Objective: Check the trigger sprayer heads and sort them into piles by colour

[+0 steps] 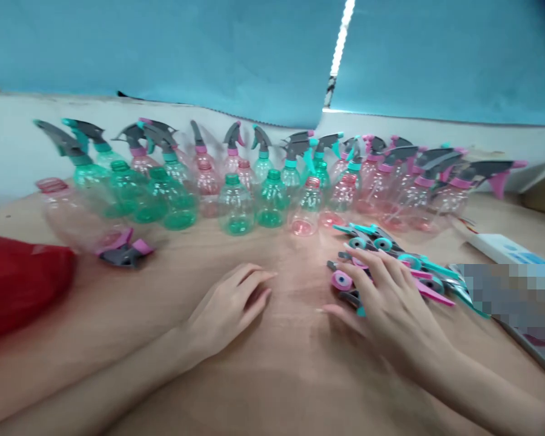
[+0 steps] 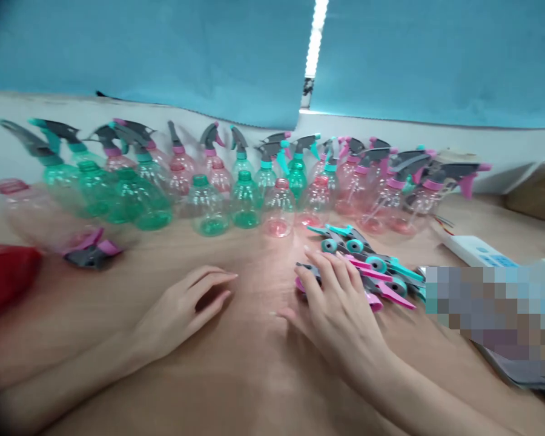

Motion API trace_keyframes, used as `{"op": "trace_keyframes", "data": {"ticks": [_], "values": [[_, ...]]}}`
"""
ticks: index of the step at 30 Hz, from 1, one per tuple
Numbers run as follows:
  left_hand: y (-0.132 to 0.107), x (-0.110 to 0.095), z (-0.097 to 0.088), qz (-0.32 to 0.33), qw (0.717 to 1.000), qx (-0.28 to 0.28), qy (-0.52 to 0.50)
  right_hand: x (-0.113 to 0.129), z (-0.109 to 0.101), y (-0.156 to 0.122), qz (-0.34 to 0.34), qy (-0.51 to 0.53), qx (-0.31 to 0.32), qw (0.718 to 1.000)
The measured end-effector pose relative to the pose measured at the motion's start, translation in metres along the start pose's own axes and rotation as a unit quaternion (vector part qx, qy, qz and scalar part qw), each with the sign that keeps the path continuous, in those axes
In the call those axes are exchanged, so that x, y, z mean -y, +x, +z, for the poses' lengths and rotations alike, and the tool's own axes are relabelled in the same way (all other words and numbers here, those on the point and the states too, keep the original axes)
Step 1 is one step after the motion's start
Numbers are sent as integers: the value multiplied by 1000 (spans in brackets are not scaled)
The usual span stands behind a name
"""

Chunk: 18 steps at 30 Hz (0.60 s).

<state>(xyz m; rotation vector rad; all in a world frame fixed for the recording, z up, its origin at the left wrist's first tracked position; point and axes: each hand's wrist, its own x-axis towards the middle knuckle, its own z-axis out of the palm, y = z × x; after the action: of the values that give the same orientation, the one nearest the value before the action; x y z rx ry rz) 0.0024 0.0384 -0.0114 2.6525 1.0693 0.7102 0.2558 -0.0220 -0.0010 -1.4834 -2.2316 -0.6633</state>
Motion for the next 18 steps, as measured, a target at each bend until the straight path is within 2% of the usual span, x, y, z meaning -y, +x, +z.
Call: {"op": "trace_keyframes", "data": {"ticks": [3, 6, 11, 14, 18], "values": [[-24, 23, -19, -20, 997, -40, 61, 12, 11, 15, -22, 29, 20, 999], [-44, 53, -40, -47, 985, -84, 144, 34, 23, 32, -50, 77, 47, 995], [-65, 100, -72, -131, 955, -140, 224, 74, 46, 66, -42, 182, 90, 978], [-69, 119, -80, -173, 941, -147, 252, 94, 60, 82, -51, 206, 109, 971], [-70, 127, -77, -183, 943, -108, 255, 113, 69, 92, -68, 231, 136, 961]]}}
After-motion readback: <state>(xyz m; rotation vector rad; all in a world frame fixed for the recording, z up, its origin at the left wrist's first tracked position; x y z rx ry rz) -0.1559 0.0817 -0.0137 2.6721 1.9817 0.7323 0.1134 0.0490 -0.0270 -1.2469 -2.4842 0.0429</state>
